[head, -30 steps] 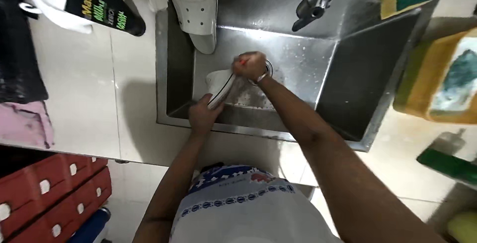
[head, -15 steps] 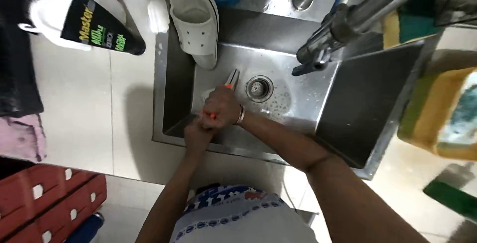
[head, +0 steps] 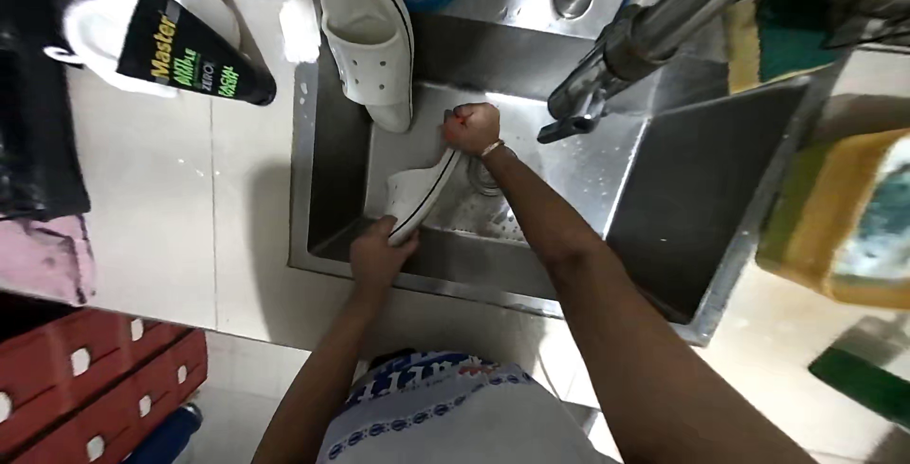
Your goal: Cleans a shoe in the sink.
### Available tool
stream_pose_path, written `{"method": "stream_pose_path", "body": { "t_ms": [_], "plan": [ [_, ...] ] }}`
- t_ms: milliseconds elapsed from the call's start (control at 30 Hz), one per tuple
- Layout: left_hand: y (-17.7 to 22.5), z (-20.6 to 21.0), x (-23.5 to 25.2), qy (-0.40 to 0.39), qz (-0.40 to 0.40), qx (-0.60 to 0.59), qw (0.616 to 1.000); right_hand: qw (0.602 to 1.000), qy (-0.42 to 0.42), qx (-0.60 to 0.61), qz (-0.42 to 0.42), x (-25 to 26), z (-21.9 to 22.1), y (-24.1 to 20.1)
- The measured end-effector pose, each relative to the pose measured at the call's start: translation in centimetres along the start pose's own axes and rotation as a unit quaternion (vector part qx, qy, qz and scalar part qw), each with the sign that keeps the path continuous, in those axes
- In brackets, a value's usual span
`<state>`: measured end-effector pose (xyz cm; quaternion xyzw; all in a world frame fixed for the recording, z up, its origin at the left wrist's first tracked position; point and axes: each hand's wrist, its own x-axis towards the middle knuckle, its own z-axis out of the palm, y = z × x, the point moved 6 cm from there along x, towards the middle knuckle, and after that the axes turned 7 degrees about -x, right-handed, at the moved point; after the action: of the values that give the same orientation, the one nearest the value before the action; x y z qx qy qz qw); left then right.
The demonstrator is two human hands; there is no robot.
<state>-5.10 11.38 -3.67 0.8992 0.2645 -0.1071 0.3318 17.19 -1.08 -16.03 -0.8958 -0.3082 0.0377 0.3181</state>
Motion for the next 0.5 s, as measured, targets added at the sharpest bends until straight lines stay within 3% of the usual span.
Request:
{"method": "stream_pose_path", "body": {
  "t_ms": [133,167,233,300,333,400,500],
  "plan": [
    [-0.4,-0.5,0.0,0.007,-0.026,-0.055,0.998,0.966,0.007,0.134,-0.222,-4.0,-4.4,-14.4],
    [-0.5,-0.4,0.0,-0.001,-0.034,-0.053,0.998,0.956,0.012,0.158,-0.246,-4.7,-4.6,-15.5],
    [-0.4,-0.2,0.0,-0.020,-0.045,-0.019,0.999,0.968,0.019,0.135,-0.212,-3.8,-3.1,-11.1],
    [-0.1,-0.1,0.5,-0.018,-0.034,0.005,0.999,0.993,0.017,0.011,-0.112,-1.2,-0.3,-3.1],
    [-0.2,-0.1,0.3,-0.018,-0.035,0.008,0.999,0.997,0.017,-0.020,-0.072,-0.5,0.5,-1.2],
    [-0.1,-0.3,0.2,-0.026,-0.064,-0.003,0.998,0.998,0.010,-0.008,-0.066,-1.4,-0.9,-4.6],
    [-0.3,-0.5,0.4,-0.029,-0.091,-0.037,0.995,0.951,0.065,0.161,-0.254,-4.8,-4.2,-15.4]
  ]
}}
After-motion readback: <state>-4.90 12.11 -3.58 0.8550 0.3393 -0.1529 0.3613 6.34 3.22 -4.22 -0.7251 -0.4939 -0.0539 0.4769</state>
